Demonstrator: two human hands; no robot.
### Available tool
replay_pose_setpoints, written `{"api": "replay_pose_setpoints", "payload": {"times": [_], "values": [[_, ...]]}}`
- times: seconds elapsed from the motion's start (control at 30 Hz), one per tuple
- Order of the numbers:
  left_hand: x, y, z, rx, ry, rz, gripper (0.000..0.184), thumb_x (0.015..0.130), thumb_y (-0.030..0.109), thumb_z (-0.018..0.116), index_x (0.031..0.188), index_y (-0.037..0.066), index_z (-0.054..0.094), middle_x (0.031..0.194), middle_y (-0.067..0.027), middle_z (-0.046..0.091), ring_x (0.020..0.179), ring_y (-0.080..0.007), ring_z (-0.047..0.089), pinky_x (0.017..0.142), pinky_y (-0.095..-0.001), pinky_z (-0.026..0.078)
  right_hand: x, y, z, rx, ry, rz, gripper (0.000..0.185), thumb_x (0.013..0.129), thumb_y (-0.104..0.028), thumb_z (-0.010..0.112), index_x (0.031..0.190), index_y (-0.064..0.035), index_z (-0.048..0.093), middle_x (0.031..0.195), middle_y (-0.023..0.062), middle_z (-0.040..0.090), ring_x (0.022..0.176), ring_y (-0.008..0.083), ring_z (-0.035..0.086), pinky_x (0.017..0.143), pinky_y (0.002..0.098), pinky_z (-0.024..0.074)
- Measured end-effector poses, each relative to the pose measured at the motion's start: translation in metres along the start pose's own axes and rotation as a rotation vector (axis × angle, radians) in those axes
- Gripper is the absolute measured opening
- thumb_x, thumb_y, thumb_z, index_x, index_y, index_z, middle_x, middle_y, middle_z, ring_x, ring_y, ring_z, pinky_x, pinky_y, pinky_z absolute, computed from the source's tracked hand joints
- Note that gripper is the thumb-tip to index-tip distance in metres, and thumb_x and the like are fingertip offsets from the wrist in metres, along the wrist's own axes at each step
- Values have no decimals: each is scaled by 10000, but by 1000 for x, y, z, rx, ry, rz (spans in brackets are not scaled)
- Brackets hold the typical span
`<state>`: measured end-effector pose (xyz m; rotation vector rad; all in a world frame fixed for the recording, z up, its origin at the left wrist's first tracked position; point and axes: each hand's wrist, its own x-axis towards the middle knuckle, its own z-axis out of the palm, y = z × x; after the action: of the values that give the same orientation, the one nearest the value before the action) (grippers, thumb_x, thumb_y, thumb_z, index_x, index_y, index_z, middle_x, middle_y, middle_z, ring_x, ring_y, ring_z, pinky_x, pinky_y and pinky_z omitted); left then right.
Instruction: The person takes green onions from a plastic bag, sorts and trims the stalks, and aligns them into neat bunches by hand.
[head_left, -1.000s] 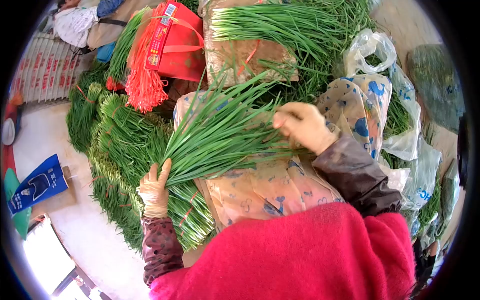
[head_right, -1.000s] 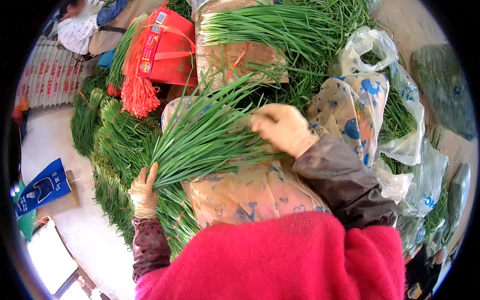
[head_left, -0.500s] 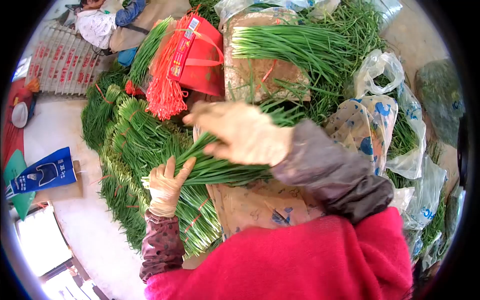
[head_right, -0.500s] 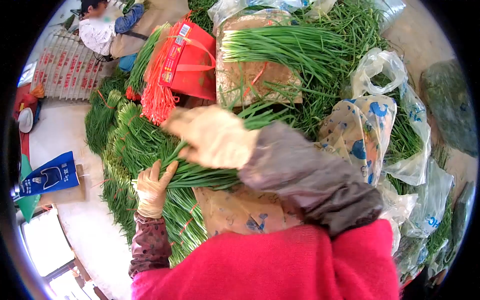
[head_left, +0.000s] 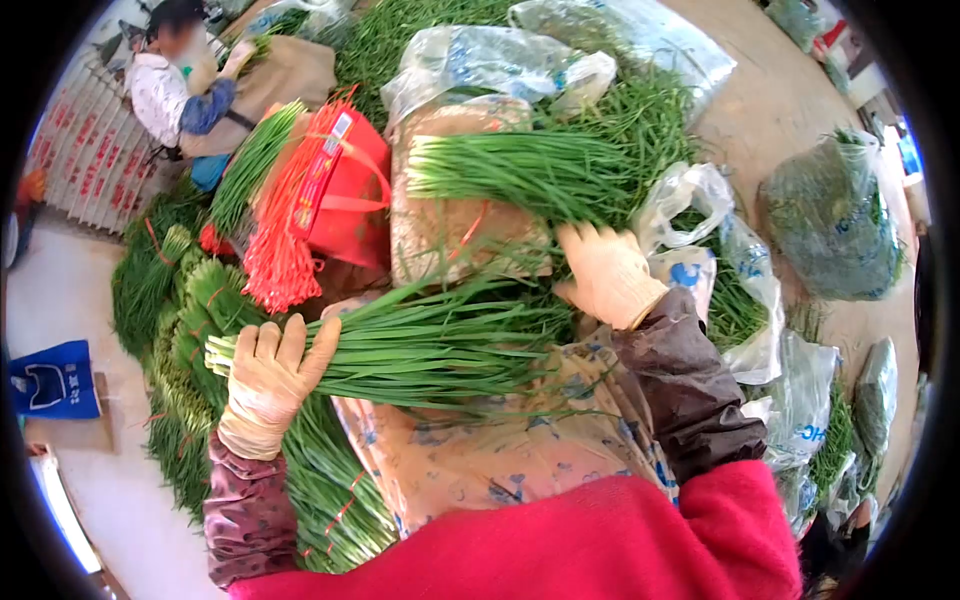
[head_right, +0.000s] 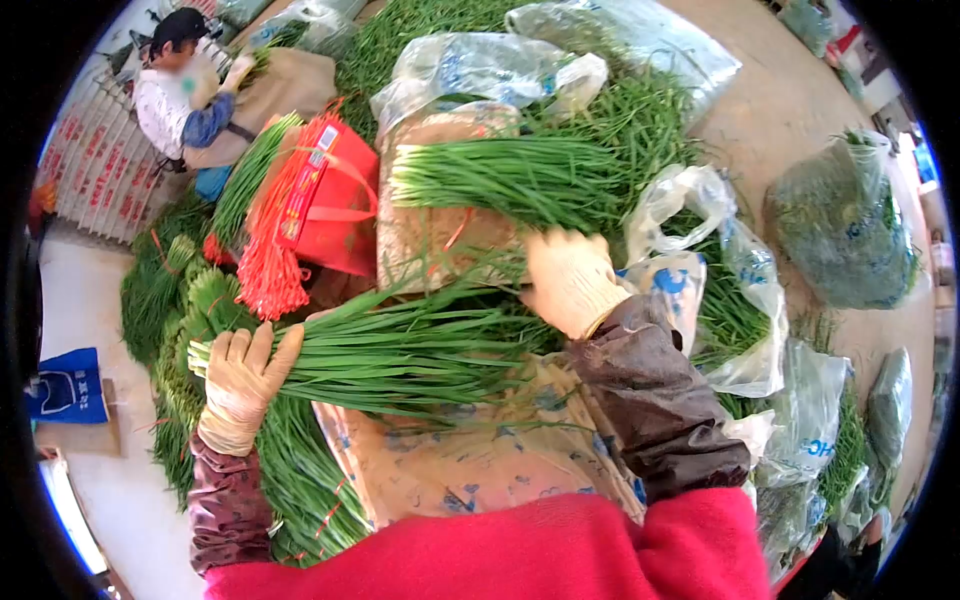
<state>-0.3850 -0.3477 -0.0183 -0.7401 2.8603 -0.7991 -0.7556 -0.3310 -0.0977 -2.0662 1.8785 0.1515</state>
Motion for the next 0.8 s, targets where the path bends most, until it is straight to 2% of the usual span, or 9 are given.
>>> {"api": "replay_pose_setpoints", "payload": {"times": [0.1, 0.23, 0.27, 0.33, 0.43, 0.57, 0.63, 0.7, 0.8], "values": [[42, 0, -8, 23, 81, 111, 473, 745, 174, 554, 1214, 122, 581, 968, -111, 568, 751, -234, 529, 681, -378, 460, 8, -34, -41, 497, 467, -384, 794, 694, -291, 793, 1343, -4, 437, 1302, 235, 520, 1193, 349, 533, 986, 392, 446], [82, 16, -24, -63, 142, 61, 356, 729, 194, 565, 1058, 73, 623, 951, -101, 590, 800, -225, 546, 752, -380, 462, 6, -101, -30, 919, 449, -734, 1068, 608, -291, 847, 1459, -24, 260, 1350, 263, 455, 1211, 395, 499, 1004, 388, 428], [87, 14, -29, -78, 142, 78, 313, 695, 173, 594, 985, 56, 609, 944, -101, 591, 815, -220, 557, 754, -372, 460, 2, -103, -23, 924, 451, -732, 1068, 608, -291, 847, 1459, -24, 260, 1350, 263, 455, 1211, 395, 499, 1004, 388, 428], [84, 15, -14, -93, 177, 87, 298, 683, 160, 605, 959, 47, 602, 932, -99, 593, 815, -220, 563, 759, -377, 462, -6, -108, -15, 1119, 74, -508, 1173, 602, -286, 837, 1498, -53, 117, 1380, 268, 413, 1221, 385, 495, 1011, 382, 425], [82, 27, 6, -173, 114, 90, 294, 665, 128, 620, 938, 23, 589, 892, -99, 596, 817, -232, 581, 785, -401, 467, -12, -116, 8, 1138, -25, -380, 1205, 614, -243, 801, 1510, -83, 11, 1408, 271, 374, 1235, 374, 484, 999, 383, 432], [90, 28, 30, -194, 191, 154, 311, 719, 135, 598, 1009, 23, 604, 920, -116, 618, 844, -243, 588, 819, -421, 472, 2, -117, 9, 1075, -283, -145, 895, 676, -226, 697, 1417, -26, 237, 1128, 280, 587, 1047, 410, 585, 867, 440, 488], [97, 27, 39, -173, 152, 56, 419, 746, 142, 585, 1159, 78, 585, 982, -123, 632, 890, -260, 603, 868, -490, 454, 11, -112, 18, 1070, -208, -134, 749, 682, -231, 679, 1318, -24, 341, 1001, 253, 634, 968, 425, 604, 823, 468, 492], [101, 22, 47, -111, 115, -132, 549, 781, 140, 571, 1322, 198, 492, 1310, -90, 533, 1201, -279, 498, 982, -605, 331, 24, -104, 17, 1094, -197, -151, 763, 670, -229, 690, 1328, -40, 352, 1035, 246, 629, 978, 418, 604, 829, 461, 492], [106, 14, 61, -295, 142, -561, 708, 706, 190, 692, 1363, 122, 439, 1457, -103, 383, 1356, -333, 342, 1081, -561, 224, 33, -85, 12, 1049, -182, 40, 841, 703, -248, 718, 1406, -30, 310, 1132, 250, 596, 1074, 374, 586, 902, 401, 478]]}}
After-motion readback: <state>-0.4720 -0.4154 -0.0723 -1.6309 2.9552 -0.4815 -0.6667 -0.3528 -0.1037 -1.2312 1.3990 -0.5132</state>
